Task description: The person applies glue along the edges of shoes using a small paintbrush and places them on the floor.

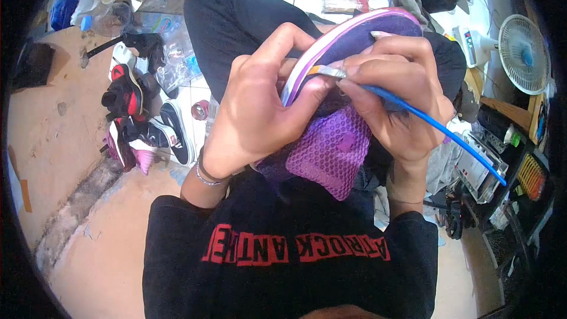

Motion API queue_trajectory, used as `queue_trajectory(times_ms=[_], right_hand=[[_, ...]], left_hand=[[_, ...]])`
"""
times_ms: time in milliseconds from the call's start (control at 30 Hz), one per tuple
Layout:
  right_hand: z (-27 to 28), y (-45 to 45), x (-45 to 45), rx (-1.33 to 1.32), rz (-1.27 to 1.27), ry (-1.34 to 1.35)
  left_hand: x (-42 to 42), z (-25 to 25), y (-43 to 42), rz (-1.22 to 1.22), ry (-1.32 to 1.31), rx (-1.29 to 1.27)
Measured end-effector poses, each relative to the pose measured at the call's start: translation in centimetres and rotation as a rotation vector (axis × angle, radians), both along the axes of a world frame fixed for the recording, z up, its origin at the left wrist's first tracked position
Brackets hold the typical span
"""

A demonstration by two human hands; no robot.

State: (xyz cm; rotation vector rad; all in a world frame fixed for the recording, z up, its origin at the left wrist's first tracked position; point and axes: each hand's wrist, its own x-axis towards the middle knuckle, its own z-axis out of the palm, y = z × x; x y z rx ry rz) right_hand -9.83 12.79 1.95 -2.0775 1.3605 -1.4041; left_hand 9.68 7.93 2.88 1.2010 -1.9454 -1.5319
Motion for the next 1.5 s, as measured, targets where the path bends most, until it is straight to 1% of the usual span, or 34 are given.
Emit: queue_trajectory(times_ms=[200,300,433,600,667,733,767,867,967,1100,1400,1500], right_hand=[[-0.7,0.1,0.0,-0.023,-0.027,-0.032],[-0.4,0.3,0.1,-0.018,0.007,0.011],[-0.2,0.5,0.1,-0.021,0.077,0.077],[-0.4,0.3,0.1,0.017,0.06,-0.01],[-0.4,0.2,0.0,0.043,0.047,-0.028],[-0.7,0.1,0.2,0.028,0.022,-0.147],[-0.8,0.2,0.0,0.029,0.024,-0.166],[-0.7,0.4,-0.1,0.043,0.046,-0.145],[-0.4,0.3,-0.3,0.042,0.085,-0.057],[0.0,0.2,-0.4,0.018,0.075,-0.044],[0.9,0.1,-0.8,-0.012,0.095,0.022],[0.9,0.1,-1.0,-0.03,0.114,0.05]], left_hand=[[-0.3,1.1,-0.2,-0.017,-0.071,0.0],[-0.3,-0.6,0.0,0.057,0.056,-0.037],[-0.3,-0.6,0.1,0.072,0.091,-0.005],[-0.3,-0.7,0.2,0.071,0.078,-0.012],[-0.4,-0.2,0.2,0.053,0.028,0.014],[-0.3,-0.2,0.2,0.051,0.017,0.031],[-0.3,-0.5,0.2,0.057,0.031,0.035],[-0.2,-0.8,0.0,0.083,0.062,0.0],[-0.2,-0.8,-0.1,0.084,0.065,-0.035],[-0.1,-1.1,-0.1,0.088,0.103,-0.031],[-0.1,-0.8,-0.2,0.083,0.092,-0.028],[-0.1,-0.9,-0.2,0.074,0.086,-0.084]])
